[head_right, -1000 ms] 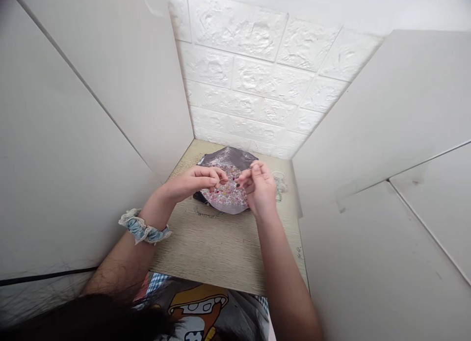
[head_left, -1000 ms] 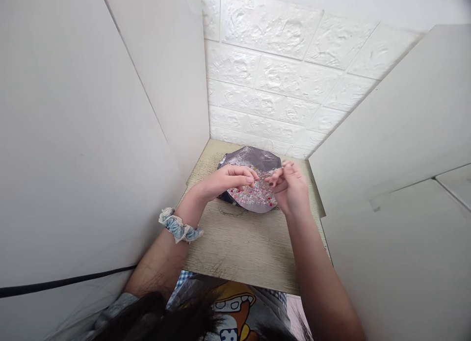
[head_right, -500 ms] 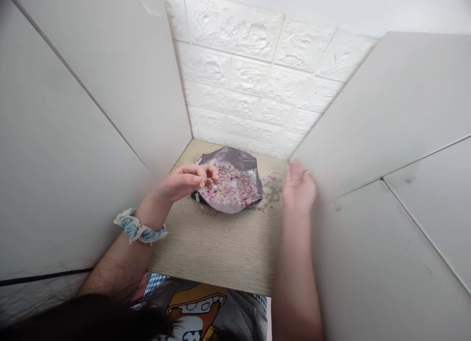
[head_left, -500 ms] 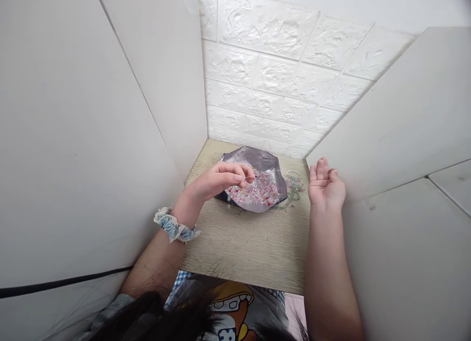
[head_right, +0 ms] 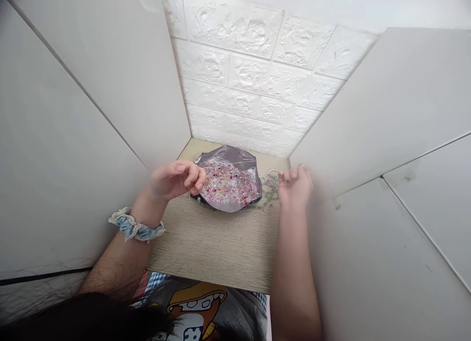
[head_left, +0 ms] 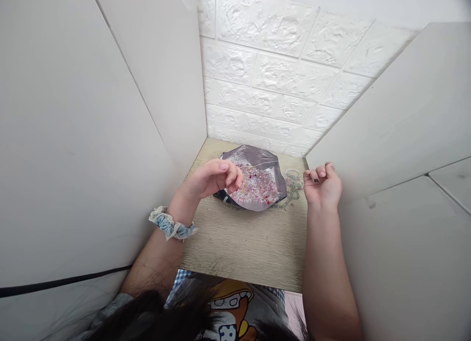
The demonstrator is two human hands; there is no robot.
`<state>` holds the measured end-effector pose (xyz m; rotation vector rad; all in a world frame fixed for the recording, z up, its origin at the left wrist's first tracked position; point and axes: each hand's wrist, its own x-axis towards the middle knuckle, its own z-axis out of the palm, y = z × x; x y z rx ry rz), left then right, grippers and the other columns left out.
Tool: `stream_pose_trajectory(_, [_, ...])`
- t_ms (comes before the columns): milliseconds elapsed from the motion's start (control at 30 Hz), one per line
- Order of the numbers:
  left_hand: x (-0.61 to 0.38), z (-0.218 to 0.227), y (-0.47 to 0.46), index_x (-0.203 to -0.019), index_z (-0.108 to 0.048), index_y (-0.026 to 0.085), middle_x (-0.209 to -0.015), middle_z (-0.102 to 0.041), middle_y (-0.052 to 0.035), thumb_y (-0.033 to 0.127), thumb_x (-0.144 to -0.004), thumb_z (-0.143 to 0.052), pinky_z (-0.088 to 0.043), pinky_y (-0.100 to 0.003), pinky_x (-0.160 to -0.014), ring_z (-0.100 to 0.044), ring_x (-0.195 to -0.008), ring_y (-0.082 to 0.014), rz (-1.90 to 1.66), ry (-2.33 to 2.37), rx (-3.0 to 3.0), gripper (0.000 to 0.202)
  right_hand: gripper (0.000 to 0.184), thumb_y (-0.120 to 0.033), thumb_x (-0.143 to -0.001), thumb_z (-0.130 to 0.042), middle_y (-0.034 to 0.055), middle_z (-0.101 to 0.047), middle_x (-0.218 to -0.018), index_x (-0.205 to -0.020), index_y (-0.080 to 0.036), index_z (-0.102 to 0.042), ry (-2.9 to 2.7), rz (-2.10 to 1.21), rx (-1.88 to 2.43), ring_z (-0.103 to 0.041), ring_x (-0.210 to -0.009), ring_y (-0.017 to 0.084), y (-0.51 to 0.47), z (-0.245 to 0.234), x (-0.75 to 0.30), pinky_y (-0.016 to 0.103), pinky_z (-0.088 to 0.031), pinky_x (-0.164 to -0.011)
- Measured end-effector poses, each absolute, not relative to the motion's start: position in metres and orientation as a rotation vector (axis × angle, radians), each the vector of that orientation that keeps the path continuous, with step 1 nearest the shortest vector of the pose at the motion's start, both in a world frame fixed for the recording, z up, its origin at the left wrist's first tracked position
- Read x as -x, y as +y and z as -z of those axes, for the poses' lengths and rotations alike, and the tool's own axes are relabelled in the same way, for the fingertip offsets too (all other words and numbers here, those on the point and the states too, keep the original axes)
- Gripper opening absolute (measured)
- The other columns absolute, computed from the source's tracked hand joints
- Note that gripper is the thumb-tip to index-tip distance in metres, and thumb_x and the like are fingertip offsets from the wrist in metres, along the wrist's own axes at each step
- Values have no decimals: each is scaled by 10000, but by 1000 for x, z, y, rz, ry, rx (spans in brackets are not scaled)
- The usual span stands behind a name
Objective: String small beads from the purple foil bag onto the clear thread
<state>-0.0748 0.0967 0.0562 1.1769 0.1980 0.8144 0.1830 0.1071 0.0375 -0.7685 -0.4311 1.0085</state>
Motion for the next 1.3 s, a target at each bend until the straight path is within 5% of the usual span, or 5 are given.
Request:
stream_pose_trajectory(233, [75,-56,98,-511,-553,119,-610,-539,-67,547,-720,-374,-402,-243,-506,-489,-546,-119,-814,292,-1263,509,171,-291,-710,-590,-115,-312,-451,-746,-197,-452,-803,-1243,664,-310,-374,26,98,-47,-166,183,-452,-503])
stream_pose_trajectory(500, [76,-58,97,-509,-583,131,-670,-587,-93,640,-711,-250,-409,-279,-621,-509,-631,-146,-814,523,-1319,642,161,-326,-704,-590,-52,-473,-606,-712,-193,-499,-1261,-1518,633,-508,-571,71,88,-43,-148,259,-495,-640])
stream_pose_trajectory(833, [66,-50,105,-680,-599,120,-698,-586,-34,485,-756,-433,-405,-228,-613,-511,-613,-89,-916,912,-1320,408,257,-425,-734,-524,-4,-533,-619,-669,-184,-461,-1646,-1710,497,-536,-581,112,77,-46,-150,234,-430,-485])
stream_pose_trajectory(1133, [56,-52,96,-949,-538,162,-858,-580,-43,396,-767,-487,-407,-270,-743,-542,-794,-109,-685,700,-1276,300,90,-283,-748,-537,24,-450,-835,-744,-220,-601,-1922,-799,970,-475,-793,128,81,-45,-116,289,-413,-714])
stream_pose_trajectory(1300, [58,-52,97,-1018,-508,175,-653,-510,12,396,-763,-493,-375,-226,-565,-487,-606,-82,-646,750,-1400,338,99,-252,-756,-523,29,-446,-844,-760,-235,-620,-1979,-556,992,-476,-844,150,82,-40,-111,317,-406,-759])
